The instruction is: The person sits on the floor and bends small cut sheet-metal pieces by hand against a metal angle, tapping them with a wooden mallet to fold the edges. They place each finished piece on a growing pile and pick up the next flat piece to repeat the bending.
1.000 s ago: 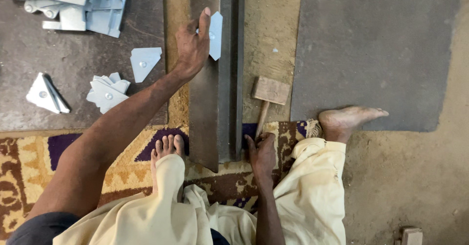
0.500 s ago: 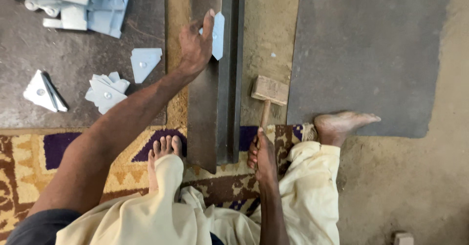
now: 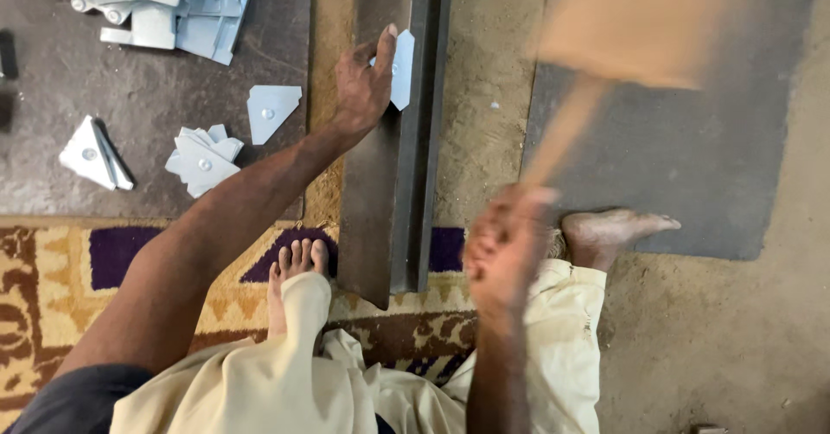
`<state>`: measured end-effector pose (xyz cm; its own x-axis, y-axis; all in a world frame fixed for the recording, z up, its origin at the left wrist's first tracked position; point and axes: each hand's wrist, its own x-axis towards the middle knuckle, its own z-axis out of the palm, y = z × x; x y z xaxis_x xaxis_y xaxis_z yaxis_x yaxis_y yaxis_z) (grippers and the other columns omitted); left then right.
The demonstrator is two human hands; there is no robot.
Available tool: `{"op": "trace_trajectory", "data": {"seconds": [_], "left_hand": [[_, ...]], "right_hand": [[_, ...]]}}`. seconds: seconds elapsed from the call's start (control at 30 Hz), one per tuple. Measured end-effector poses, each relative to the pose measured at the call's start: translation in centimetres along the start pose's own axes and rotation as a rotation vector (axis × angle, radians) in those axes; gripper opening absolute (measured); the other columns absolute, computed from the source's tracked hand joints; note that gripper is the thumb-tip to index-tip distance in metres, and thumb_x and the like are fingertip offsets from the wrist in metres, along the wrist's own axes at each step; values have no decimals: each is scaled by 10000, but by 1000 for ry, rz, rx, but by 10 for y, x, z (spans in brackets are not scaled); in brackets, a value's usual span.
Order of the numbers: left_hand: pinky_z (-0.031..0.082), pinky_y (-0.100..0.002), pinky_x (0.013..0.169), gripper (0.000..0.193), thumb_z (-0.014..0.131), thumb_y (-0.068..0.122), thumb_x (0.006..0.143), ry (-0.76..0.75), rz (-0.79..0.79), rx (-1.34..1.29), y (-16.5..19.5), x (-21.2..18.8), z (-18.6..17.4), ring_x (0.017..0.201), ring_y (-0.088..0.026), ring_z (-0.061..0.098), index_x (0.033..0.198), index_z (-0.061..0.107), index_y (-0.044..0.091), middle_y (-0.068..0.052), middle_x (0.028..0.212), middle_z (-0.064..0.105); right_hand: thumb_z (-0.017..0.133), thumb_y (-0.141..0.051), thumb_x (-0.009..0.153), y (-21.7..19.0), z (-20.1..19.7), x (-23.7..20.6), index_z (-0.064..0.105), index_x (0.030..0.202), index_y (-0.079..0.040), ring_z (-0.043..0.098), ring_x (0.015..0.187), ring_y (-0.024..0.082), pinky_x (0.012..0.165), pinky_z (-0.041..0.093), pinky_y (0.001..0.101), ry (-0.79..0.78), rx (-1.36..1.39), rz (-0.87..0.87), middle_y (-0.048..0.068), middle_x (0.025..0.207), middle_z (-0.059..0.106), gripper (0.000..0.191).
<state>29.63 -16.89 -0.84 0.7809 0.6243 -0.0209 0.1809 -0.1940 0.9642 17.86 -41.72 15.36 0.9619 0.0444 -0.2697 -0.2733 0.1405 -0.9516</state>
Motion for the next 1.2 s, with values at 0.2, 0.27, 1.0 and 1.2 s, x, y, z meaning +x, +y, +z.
{"op": "trace_trajectory", "data": {"seconds": [0.2, 0.27, 1.0, 1.2], "left_hand": [[572, -417, 591, 710, 510, 644, 1014, -52, -45, -108, -19, 6, 7, 671, -188, 715, 1055, 741, -26, -132, 706, 709], [549, -433, 615, 708, 540, 626, 1039, -26, -45, -74, -25, 7, 10, 669, -208, 683, 1025, 758, -47, -185, 704, 687], [559, -383, 679, 707, 534, 615, 1032, -17, 26, -34, 11, -4, -14, 726, -185, 731, 1092, 751, -56, -152, 742, 736], [583, -430, 711, 638, 512, 568, 1034, -27, -27, 17, 3, -11, -11, 762, -253, 767, 1183, 722, -16, -205, 836, 749]], "right_hand": [[401, -567, 1120, 21, 5, 34, 597, 1023, -122, 462, 481, 65, 371, 410, 239, 13, 50, -518, -17, 691, 515, 496], [322, -617, 1063, 49, 17, 40, 534, 1208, -119, 489, 487, 94, 357, 449, 246, -102, -504, -76, -12, 664, 499, 560], [354, -604, 1061, 63, 5, 2, 537, 848, -168, 420, 413, 86, 333, 378, 256, -59, -473, 357, -29, 590, 472, 519], [413, -585, 1091, 41, -23, 0, 454, 811, -199, 369, 441, 75, 348, 331, 267, 129, 231, -142, -45, 616, 431, 479]]}}
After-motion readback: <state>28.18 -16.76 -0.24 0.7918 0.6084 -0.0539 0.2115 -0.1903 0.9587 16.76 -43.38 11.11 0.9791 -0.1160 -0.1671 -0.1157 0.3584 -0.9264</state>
